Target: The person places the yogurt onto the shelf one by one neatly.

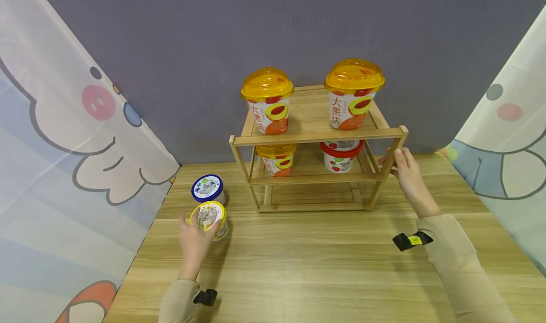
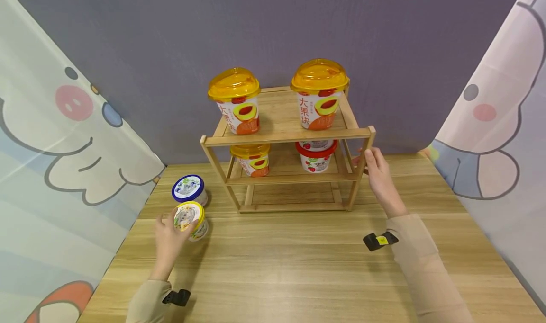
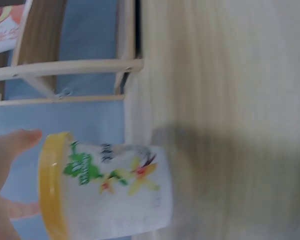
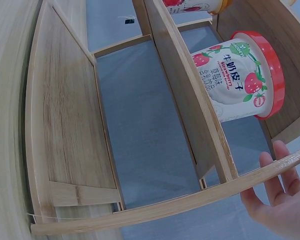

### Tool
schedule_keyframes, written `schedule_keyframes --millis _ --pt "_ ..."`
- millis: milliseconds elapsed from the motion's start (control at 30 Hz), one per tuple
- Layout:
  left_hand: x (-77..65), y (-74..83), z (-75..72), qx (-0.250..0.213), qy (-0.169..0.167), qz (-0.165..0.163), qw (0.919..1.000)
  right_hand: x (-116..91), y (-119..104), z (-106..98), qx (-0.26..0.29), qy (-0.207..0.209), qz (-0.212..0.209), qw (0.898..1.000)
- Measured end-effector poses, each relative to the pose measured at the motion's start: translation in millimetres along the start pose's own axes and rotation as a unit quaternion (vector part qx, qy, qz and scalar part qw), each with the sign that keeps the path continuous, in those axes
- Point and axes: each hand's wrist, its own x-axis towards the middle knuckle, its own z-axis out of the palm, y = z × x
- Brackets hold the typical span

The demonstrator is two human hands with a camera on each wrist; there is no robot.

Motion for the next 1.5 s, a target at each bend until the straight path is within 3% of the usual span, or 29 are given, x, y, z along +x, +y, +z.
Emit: schedule_keyframes --millis 233,400,533,667,867,1100,1500 --pt "-4.1 1.0 15.3 -0.011 0.001 -0.022 0.9997 0 0 -1 0.006 -0.004 0.000 1.000" --pt "-3.7 -1.7 22.3 -0.052 0.003 -0.038 0.9979 -1 0 -1 -0.001 -0.009 -0.001 1.000" --pt "-0.9 -5.8 22.2 -0.087 -0.002 -0.024 0.9959 -1 -1 0 0.000 -0.008 -0.002 1.000" --pt "3.4 -12.0 19.5 -0.114 -0.043 -0.003 0.9926 -1 0 0 0.001 -0.003 -0.002 1.000" --pt "8.9 -21.3 17.1 -0.134 -0.101 -0.002 0.9858 -1 -1 0 0.001 -0.003 0.000 1.000" --pt "14.3 -30.0 11.7 -0.176 -0.173 -0.013 0.9691 0 0 0 0.002 -0.003 0.003 1.000" --pt "18.8 -37.6 8.2 -0.209 -0.220 -0.004 0.9529 0 0 0 0.001 0.001 0.004 1.000"
